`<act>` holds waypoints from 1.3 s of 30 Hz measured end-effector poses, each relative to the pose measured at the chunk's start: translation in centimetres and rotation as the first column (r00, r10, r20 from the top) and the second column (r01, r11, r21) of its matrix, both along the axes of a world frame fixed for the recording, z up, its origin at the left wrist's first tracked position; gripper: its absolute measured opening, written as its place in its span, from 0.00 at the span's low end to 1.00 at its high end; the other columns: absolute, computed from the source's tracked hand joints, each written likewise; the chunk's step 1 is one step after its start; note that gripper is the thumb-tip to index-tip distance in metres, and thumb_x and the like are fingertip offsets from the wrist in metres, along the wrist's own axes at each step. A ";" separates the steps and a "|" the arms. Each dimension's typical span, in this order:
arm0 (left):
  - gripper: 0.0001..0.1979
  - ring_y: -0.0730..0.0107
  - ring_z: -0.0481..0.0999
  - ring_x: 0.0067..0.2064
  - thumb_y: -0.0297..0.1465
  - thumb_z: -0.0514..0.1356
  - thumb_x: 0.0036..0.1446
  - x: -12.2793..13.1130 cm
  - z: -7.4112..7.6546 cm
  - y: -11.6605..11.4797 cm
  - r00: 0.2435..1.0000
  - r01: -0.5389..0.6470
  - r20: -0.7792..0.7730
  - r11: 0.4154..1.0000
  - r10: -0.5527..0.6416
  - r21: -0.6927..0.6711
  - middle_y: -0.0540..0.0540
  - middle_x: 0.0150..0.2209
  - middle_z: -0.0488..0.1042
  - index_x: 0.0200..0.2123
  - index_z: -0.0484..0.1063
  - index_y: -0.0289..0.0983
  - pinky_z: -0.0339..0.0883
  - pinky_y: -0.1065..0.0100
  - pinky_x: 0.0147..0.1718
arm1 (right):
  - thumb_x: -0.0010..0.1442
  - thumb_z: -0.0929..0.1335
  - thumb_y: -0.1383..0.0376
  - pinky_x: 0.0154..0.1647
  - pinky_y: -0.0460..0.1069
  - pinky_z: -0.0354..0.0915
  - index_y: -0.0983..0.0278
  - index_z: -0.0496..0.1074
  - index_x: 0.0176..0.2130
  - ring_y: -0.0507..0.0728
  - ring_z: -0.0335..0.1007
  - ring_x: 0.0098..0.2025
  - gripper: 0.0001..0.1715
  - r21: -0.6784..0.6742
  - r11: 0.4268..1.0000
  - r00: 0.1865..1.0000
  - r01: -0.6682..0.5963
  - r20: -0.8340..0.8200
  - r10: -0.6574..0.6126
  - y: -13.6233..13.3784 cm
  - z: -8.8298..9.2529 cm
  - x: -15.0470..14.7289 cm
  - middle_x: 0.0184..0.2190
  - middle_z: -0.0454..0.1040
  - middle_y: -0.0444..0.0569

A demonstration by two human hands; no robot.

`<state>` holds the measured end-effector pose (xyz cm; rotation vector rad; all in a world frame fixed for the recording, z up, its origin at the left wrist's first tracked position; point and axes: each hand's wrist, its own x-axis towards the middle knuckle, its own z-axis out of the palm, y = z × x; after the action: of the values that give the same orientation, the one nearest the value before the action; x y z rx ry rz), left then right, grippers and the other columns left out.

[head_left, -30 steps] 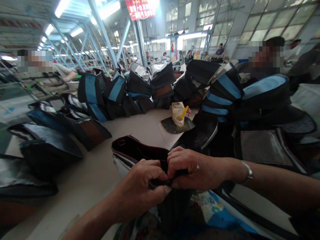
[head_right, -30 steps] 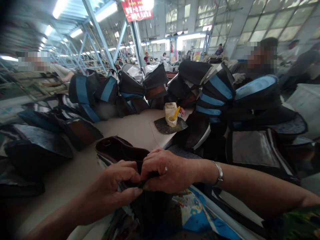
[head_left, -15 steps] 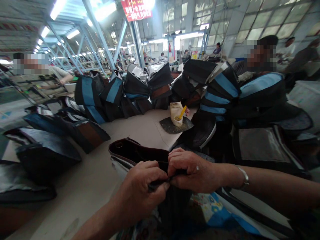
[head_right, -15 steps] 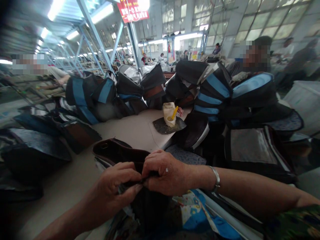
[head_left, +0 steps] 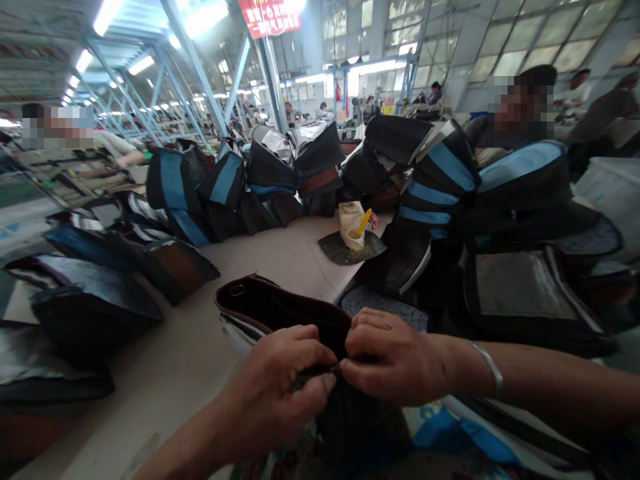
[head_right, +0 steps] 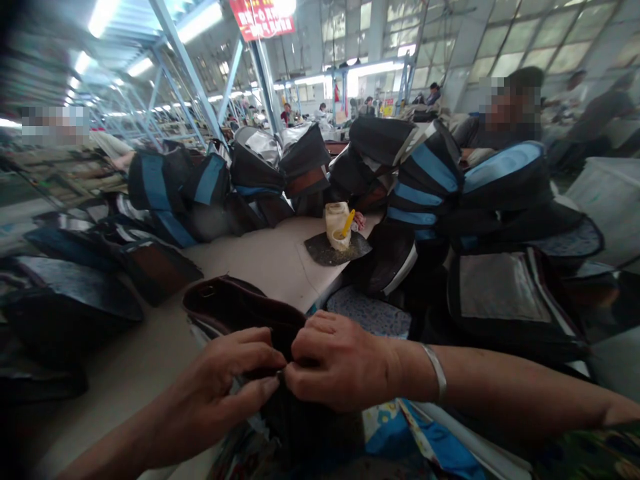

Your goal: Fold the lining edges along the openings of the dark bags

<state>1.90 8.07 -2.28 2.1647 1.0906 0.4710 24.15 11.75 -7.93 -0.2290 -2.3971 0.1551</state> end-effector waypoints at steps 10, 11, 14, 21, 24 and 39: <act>0.12 0.73 0.69 0.34 0.34 0.54 0.66 0.5 -1.5 0.1 0.995 0.041 -0.088 0.997 -0.036 0.064 0.51 0.31 0.71 0.33 0.75 0.39 0.57 0.68 0.34 | 0.66 0.63 0.68 0.34 0.52 0.65 0.63 0.70 0.37 0.57 0.64 0.31 0.07 0.048 0.999 0.999 -0.026 0.035 0.024 -0.6 -0.3 1.2 0.31 0.70 0.50; 0.12 0.72 0.69 0.35 0.33 0.54 0.67 0.5 -1.6 -0.1 0.995 0.043 -0.097 0.992 -0.032 0.116 0.51 0.32 0.71 0.34 0.75 0.39 0.57 0.66 0.36 | 0.67 0.62 0.67 0.35 0.53 0.66 0.64 0.70 0.40 0.57 0.66 0.33 0.08 -0.035 0.998 0.999 -0.051 0.017 0.052 -0.7 0.4 1.4 0.32 0.71 0.52; 0.10 0.70 0.68 0.35 0.28 0.52 0.65 0.5 -1.4 -0.9 0.993 0.060 -0.117 0.960 -0.028 0.275 0.50 0.31 0.71 0.35 0.73 0.38 0.56 0.63 0.39 | 0.71 0.59 0.66 0.37 0.51 0.65 0.68 0.69 0.44 0.56 0.67 0.35 0.13 -0.359 0.931 0.997 -0.065 -0.051 0.050 -0.6 2.7 1.8 0.34 0.71 0.52; 0.09 0.68 0.65 0.34 0.25 0.53 0.62 0.7 -1.4 -1.6 0.989 0.070 -0.148 0.875 0.002 0.479 0.49 0.30 0.69 0.33 0.71 0.39 0.53 0.60 0.40 | 0.64 0.67 0.72 0.33 0.46 0.61 0.66 0.72 0.37 0.52 0.65 0.32 0.04 -0.411 0.910 0.941 0.053 0.325 0.092 0.0 6.2 1.2 0.34 0.70 0.47; 0.09 0.68 0.64 0.33 0.24 0.53 0.62 0.4 -0.9 -1.6 0.986 0.063 -0.164 0.857 0.026 0.512 0.50 0.29 0.67 0.30 0.69 0.38 0.53 0.59 0.40 | 0.59 0.68 0.72 0.29 0.50 0.59 0.67 0.70 0.34 0.55 0.62 0.29 0.01 -0.109 0.990 0.909 0.087 0.416 -0.033 -0.9 6.6 -0.3 0.30 0.69 0.48; 0.09 0.73 0.70 0.37 0.26 0.50 0.62 -7.9 4.7 -6.4 0.984 -0.175 -0.013 0.982 0.177 0.076 0.48 0.35 0.68 0.30 0.65 0.38 0.65 0.73 0.36 | 0.55 0.77 0.51 0.47 0.50 0.64 0.67 0.73 0.38 0.55 0.69 0.40 0.24 -0.660 0.564 0.822 -0.496 -0.148 0.550 3.6 6.6 -6.2 0.37 0.74 0.48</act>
<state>-5.96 1.65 2.44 2.1506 1.3011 0.5793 18.00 15.39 -1.38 0.1804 -2.3049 1.3480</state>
